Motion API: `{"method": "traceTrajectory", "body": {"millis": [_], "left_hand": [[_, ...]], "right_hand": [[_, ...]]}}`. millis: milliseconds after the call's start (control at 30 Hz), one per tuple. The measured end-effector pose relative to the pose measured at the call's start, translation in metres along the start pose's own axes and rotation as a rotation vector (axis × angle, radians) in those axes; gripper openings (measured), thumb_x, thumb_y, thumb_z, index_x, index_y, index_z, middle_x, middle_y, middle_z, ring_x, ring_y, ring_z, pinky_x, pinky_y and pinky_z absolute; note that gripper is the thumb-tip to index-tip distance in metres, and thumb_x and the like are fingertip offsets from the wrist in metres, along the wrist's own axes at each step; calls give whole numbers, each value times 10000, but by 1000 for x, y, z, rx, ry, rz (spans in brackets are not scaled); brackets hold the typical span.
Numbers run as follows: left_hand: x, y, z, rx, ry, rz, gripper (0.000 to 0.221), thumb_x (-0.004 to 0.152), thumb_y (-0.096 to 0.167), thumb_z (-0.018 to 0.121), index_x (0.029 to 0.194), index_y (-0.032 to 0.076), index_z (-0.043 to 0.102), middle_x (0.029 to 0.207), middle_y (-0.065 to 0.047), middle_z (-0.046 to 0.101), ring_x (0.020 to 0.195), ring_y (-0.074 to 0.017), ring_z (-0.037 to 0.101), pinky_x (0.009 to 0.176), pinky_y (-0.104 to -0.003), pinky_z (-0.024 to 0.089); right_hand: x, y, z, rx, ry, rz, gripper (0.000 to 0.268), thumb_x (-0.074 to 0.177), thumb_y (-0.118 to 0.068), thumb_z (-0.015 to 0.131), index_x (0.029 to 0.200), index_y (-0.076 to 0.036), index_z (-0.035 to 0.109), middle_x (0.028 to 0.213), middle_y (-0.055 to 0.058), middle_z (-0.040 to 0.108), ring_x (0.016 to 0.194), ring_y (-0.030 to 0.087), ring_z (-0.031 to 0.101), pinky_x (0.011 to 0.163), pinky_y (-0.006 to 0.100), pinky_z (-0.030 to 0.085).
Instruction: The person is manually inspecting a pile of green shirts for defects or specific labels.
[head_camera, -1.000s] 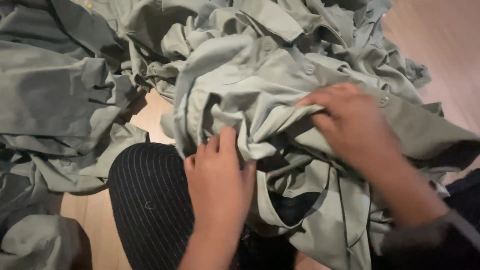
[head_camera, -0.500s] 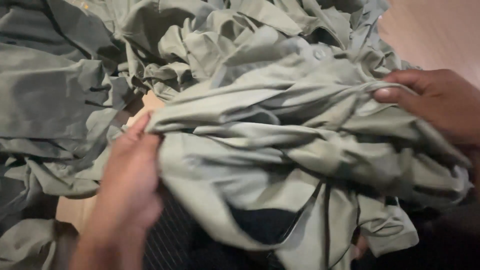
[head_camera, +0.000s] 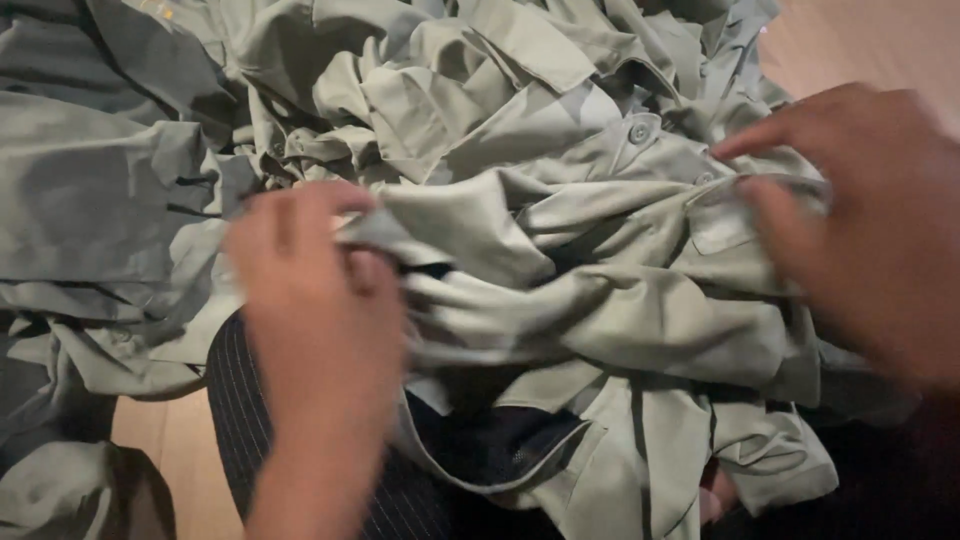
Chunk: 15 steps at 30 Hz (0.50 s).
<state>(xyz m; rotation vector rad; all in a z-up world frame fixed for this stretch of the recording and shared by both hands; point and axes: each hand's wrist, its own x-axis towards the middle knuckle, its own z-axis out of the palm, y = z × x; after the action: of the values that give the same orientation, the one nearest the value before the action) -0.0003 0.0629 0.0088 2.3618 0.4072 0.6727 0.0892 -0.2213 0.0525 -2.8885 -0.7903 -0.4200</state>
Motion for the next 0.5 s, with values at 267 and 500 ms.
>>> {"method": "traceTrajectory", "body": {"millis": [267, 500], "left_hand": [[-37, 31, 42, 106, 70, 517, 186, 918, 249, 624, 896, 89, 717, 1018, -36, 711, 1083, -299, 568, 955, -508, 335], [-32, 15, 64, 551, -297, 212, 618, 620, 450, 880, 1145, 233, 637, 1180, -101, 633, 1320, -357, 472, 1144, -715, 224]], "right_hand": [[-4, -60, 68, 419, -118, -267, 234, 879, -98, 617, 1094, -50, 696, 1099, 115, 704, 1068, 308, 611, 932, 427, 473], [-19, -57, 101, -78, 8, -286, 776, 555, -338, 931, 1281, -232, 679, 1328, 12, 609, 1253, 324, 506, 939, 501, 509]]}}
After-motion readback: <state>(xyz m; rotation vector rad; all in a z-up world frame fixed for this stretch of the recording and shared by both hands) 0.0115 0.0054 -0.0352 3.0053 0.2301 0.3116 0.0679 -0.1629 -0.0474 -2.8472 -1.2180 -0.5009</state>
